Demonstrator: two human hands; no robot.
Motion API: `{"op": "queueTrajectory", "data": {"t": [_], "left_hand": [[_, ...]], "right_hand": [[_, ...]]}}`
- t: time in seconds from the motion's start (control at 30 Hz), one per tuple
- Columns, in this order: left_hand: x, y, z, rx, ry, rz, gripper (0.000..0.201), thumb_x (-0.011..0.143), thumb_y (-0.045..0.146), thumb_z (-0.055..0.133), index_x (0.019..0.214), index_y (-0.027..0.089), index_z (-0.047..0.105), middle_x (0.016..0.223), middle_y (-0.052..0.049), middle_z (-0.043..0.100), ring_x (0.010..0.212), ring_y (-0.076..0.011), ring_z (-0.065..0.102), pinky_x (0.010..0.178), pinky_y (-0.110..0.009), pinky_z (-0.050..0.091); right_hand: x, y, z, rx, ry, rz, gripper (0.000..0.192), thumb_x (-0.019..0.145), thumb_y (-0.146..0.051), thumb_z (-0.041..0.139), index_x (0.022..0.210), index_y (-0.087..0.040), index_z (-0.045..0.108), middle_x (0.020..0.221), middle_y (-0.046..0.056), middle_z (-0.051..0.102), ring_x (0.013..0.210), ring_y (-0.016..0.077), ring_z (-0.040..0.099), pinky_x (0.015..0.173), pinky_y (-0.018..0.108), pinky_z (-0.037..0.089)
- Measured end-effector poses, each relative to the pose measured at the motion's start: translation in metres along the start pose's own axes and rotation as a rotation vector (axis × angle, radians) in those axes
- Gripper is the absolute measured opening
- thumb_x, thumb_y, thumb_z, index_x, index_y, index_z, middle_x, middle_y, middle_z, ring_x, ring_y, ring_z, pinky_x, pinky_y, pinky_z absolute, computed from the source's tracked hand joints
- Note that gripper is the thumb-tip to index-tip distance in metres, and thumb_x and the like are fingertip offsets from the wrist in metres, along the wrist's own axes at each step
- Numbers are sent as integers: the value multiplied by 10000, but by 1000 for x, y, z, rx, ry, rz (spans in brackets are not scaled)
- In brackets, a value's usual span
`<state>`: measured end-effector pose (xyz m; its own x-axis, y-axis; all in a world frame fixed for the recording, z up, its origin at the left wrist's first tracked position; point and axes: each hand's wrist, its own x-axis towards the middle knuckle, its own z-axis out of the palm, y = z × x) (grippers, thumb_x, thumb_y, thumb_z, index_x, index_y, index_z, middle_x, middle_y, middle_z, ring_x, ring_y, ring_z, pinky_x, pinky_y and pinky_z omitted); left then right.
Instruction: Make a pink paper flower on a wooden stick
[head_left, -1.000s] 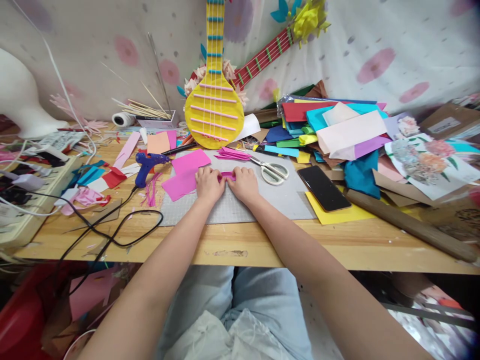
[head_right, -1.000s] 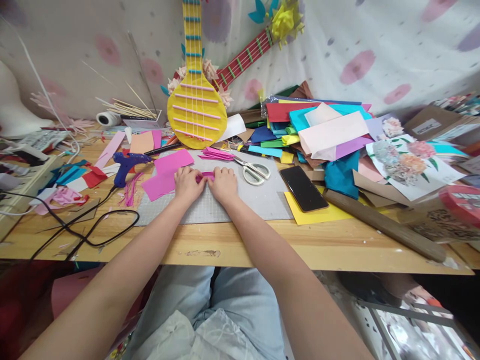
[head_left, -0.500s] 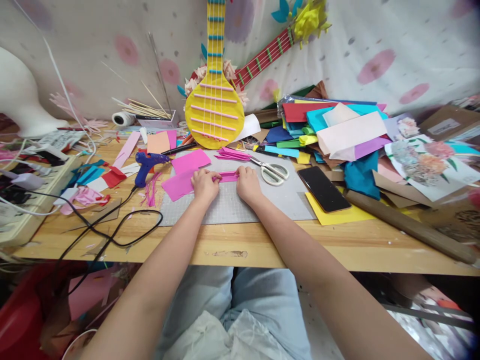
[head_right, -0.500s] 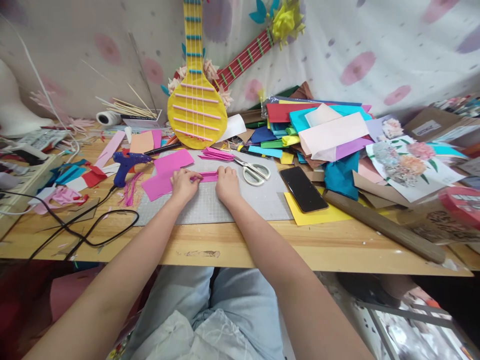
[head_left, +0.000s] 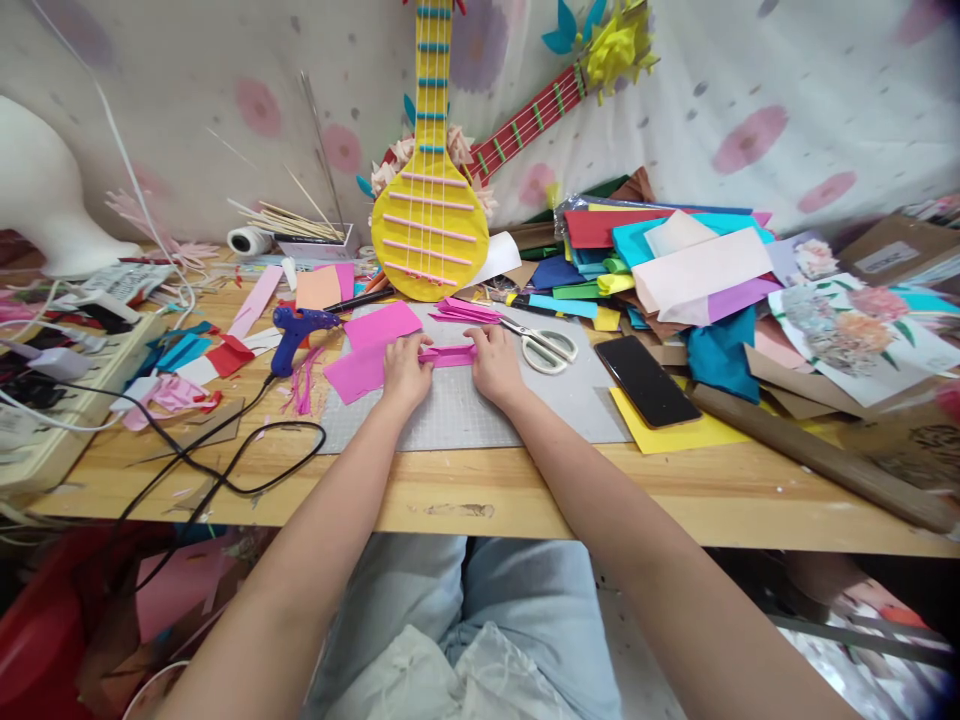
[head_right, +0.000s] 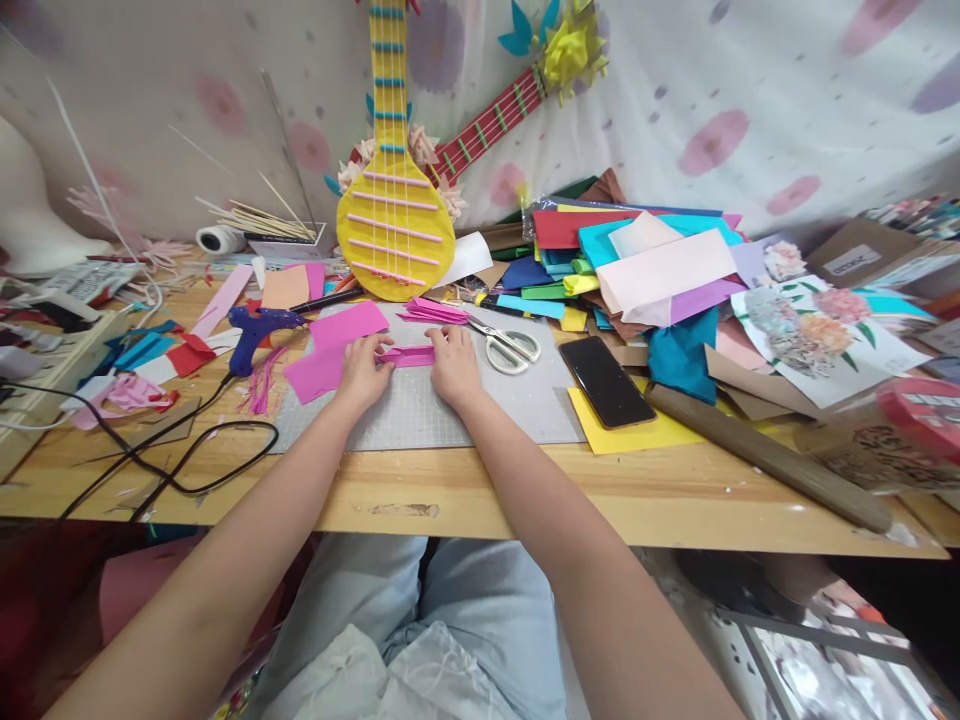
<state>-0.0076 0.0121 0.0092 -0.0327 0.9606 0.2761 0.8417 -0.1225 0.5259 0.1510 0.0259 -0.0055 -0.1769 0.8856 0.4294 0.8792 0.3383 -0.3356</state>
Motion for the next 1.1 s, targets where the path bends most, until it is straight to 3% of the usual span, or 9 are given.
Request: {"op": "queueTrajectory", "data": {"t": [0.17,0.3,0.4,0.67,0.8,0.9,1.0,1.1], "left_hand": [[9,-1,3,-115,12,31,305,765,169,463,1050,203,567,1102,-50,582,989,-177,503,901,-303,379],[23,4,2,-53,-122,88,299,851,257,353,961,178,619,1014,-64,634,976,-178,533,930,-322,355],[33,8,1,69,-224,110,269,815,309,441,935,166,634,992,-86,636,971,-198,545,911,-326,363],[52,13,2,108,-412,-78,444,662,494,597,977,182,603,944,-84,651,829,-206,589,716,-287,420],[48,11,3,61,-389,-30,265,661,397,616,826,190,642,846,-58,654,757,-186,575,665,-277,408],[42,7,5,49,-271,113,147,679,259,596,794,194,659,823,-51,634,770,-182,555,689,-291,403],[34,0,9,67,-149,300,164,698,174,558,816,198,669,809,-57,610,818,-197,536,749,-324,398],[27,-6,11,64,-86,455,217,712,120,517,844,209,664,801,-51,597,836,-201,518,777,-342,393]], "right_hand": [[1,2,2,6,-109,-36,325,779,-66,384,1001,-168,598,1033,113,518,995,238,386,835,354,324],[1,4,2,6,-125,-33,303,778,-72,397,965,-168,614,1007,104,550,972,238,395,826,354,324],[1,3,1,11,-126,-27,300,782,-80,394,964,-158,621,986,109,566,953,240,405,823,357,324],[1,4,-2,23,-109,-31,296,779,-81,394,959,-155,617,968,113,569,944,240,415,814,351,342],[0,3,-2,62,-67,-40,261,767,-101,426,932,-156,621,950,110,568,937,243,421,831,352,349],[0,2,-2,109,6,-56,293,740,-126,480,1008,-147,596,1009,113,548,967,241,425,865,353,347],[1,3,-1,137,29,-103,368,724,-128,503,1086,-147,562,1082,115,529,1013,240,421,899,361,335],[2,5,-1,143,-9,-102,335,731,-119,490,1049,-161,585,1022,105,558,985,239,436,880,364,346]]}}
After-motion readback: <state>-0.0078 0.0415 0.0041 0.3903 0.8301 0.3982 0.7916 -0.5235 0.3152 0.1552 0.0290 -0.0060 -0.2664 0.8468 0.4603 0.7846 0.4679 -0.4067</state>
